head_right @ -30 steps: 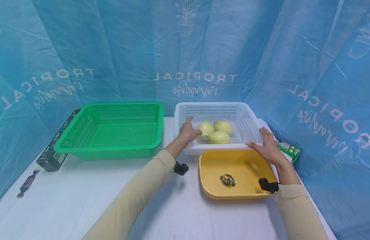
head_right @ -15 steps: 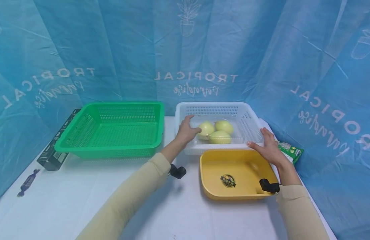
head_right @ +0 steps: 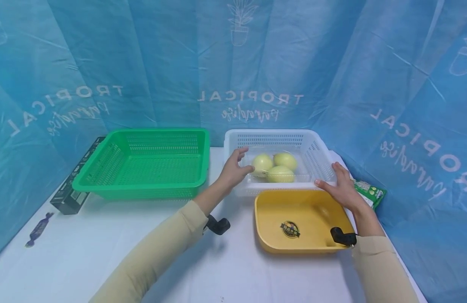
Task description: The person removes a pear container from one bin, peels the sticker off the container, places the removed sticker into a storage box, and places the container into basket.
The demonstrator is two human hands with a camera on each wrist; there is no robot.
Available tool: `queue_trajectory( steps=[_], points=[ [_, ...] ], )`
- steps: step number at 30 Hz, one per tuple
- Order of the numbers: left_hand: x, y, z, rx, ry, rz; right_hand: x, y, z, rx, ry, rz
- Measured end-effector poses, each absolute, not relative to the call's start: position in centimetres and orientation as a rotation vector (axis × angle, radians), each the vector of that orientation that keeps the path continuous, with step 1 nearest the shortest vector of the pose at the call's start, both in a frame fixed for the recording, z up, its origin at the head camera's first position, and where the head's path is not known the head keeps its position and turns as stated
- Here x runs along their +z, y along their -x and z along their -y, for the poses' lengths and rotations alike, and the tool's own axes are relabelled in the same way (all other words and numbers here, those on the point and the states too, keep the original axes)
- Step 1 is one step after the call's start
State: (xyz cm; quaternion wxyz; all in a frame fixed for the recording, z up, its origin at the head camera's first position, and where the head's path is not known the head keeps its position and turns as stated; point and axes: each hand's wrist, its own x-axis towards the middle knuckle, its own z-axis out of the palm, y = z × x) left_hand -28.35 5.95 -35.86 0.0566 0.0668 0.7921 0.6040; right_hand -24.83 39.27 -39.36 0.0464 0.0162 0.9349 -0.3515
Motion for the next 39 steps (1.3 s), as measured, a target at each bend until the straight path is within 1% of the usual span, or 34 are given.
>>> queue_trajectory(
  steps=[10, 19, 28, 39],
  points=[
    [-36.0, 26.6, -5.1, 1.858, -0.308, -2.437, -39.2, 24.7, -39.1, -1.076, -0.045, -2.849],
    [-36.0, 25.4, -3.9, 1.866, -0.346, -2.387, -39.0, 24.5, -39.0, -1.068, -0.046, -2.841],
    [-35.4, 23.9, -2.5, 1.874, -0.408, -2.354, -38.3, 24.4, -38.8, -0.976, -0.111, -2.862],
    [-35.4, 22.8, -1.4, 1.848, -0.380, -2.378, -36.7, 23.9, -38.1, -0.873, -0.011, -3.086]
  ],
)
